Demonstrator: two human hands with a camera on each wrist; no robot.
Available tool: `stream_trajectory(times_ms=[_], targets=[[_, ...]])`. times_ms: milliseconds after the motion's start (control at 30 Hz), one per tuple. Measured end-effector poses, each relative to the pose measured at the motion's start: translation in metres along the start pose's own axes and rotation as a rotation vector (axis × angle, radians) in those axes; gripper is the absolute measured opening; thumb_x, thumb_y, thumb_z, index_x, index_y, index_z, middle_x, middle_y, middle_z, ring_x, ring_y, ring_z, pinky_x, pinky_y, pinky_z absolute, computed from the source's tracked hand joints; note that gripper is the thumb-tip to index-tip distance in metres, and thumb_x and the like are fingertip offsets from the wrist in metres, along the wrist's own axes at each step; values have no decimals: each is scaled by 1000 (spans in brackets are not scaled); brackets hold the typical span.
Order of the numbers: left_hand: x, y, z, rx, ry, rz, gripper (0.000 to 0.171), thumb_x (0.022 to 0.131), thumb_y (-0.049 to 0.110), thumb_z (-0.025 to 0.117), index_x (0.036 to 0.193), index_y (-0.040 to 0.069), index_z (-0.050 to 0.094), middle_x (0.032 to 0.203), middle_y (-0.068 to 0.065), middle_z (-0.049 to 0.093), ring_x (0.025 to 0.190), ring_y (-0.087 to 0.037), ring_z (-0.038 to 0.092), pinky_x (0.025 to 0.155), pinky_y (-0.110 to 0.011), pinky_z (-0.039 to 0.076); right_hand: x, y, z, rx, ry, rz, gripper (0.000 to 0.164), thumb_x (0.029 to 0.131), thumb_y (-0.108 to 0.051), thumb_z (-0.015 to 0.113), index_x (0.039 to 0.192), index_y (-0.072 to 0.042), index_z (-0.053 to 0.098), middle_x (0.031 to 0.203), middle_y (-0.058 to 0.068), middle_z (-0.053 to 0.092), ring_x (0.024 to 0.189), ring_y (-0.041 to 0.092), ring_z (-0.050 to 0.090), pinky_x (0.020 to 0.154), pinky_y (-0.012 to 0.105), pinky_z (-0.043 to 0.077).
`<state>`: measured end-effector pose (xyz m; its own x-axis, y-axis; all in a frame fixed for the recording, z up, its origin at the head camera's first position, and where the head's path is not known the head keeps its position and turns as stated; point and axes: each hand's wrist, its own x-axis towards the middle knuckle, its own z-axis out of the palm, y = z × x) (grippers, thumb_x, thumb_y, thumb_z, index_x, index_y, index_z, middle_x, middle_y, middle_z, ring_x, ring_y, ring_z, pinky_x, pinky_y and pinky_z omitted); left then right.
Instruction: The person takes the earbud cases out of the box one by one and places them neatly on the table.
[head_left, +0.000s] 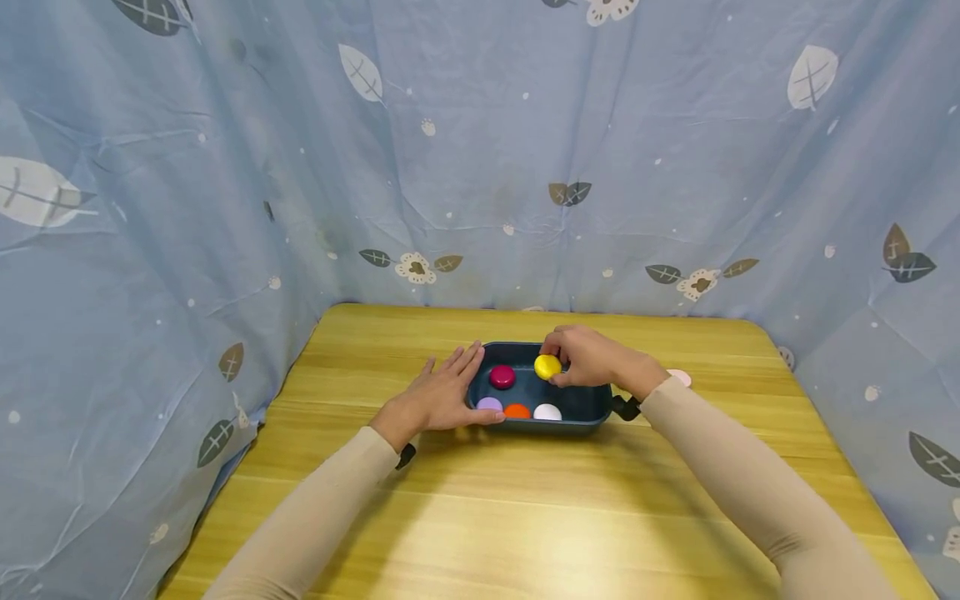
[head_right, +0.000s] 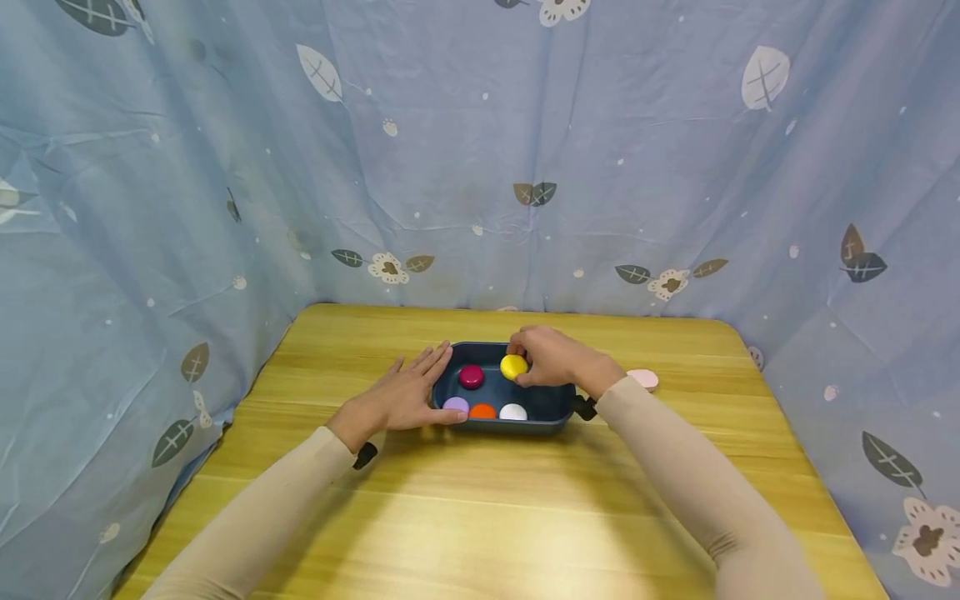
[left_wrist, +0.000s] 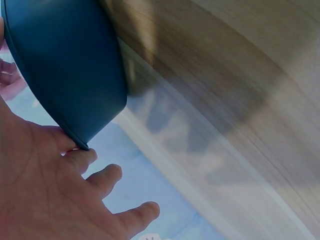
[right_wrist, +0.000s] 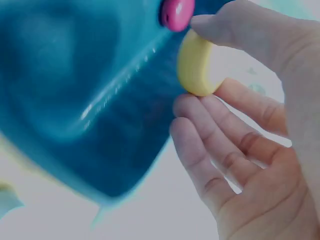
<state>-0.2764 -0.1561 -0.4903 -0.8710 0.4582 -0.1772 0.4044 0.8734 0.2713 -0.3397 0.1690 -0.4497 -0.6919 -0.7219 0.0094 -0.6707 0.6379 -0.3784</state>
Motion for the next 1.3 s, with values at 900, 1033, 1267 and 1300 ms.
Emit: stream_trajectory(times_ms=[900,1033,1267,1300], targets=[[-1,-4,1,-18,2,-5,133,97,99,57,190,21,3,200,3,-3,187,-34,8,146,-77,10,-163,113,-36,57,277,334,49,100,-16,92,140,8,76,129,25,80,108,37,78,87,42,65],[-1,-2,2,-15,-5,-7,133,96,99,57,190,22,2,200,3,-4,187,-34,7,146,-77,9,-183,129,-32,26,285,392,50,99,-19,94,138,7,78,128,27,81,107,39,79,87,45,64],[-1,1,2,-19,-9,-4,132,97,97,59,190,22,3,200,4,-4,187,-33,8,146,-77,8,-206,150,-25,21,255,479,54,100,-21,93,139,12,76,128,35,79,104,43,80,85,52,67],[-1,1,2,-21,-8,-3,132,97,97,59,190,22,3,200,4,-4,187,-33,8,146,-78,9,-208,152,-24,18,249,487,54,100,-21,93,139,12,76,127,35,79,104,42,80,86,53,67]])
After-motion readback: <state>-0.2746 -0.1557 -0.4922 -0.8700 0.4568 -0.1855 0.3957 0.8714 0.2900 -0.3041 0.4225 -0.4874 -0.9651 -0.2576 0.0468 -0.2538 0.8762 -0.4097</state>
